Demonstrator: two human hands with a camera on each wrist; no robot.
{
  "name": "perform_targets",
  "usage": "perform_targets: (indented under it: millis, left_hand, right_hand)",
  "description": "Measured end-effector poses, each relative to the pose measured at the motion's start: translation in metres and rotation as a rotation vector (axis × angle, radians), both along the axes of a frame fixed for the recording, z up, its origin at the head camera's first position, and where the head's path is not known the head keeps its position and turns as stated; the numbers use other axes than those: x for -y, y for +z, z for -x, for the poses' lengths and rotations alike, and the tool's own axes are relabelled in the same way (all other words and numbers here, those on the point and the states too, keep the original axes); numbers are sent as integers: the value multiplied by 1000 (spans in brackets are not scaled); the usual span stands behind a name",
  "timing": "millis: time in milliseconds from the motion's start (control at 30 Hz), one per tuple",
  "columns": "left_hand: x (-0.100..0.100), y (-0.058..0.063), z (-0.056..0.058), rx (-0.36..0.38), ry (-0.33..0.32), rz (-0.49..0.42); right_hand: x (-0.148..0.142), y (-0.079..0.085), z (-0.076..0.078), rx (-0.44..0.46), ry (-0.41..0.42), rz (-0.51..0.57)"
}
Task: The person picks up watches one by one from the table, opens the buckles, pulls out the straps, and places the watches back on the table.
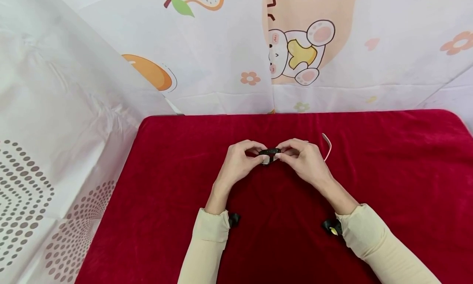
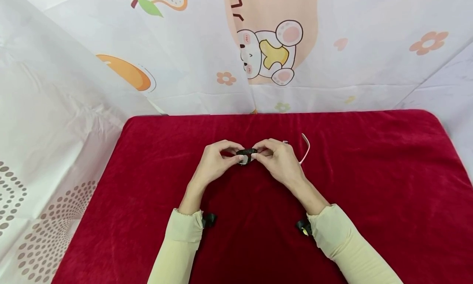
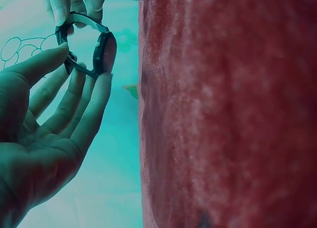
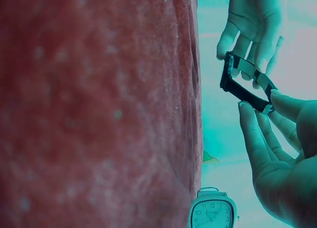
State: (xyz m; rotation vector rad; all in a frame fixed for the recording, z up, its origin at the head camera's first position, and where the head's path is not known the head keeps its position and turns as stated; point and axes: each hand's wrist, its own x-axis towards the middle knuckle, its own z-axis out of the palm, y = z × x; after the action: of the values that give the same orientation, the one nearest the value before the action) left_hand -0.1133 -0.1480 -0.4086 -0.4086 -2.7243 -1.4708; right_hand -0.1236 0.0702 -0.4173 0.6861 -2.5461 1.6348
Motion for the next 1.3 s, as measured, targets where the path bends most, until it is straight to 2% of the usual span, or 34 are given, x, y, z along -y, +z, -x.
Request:
perform_targets:
  millis: [200, 333, 567, 1300]
  left_hand:
    - [1, 0, -1, 33, 17, -25]
    - [1, 1, -1, 28, 17, -42]
    - [1, 1, 0, 28, 16, -63]
    - [3, 3, 0, 18, 28, -92]
  right_hand:
    - [0, -1, -1, 22, 6, 31]
    - [1, 0, 0, 36, 8, 51]
    - [0, 2, 1, 115, 5, 97]
    - [-3, 2, 2, 140, 7, 150]
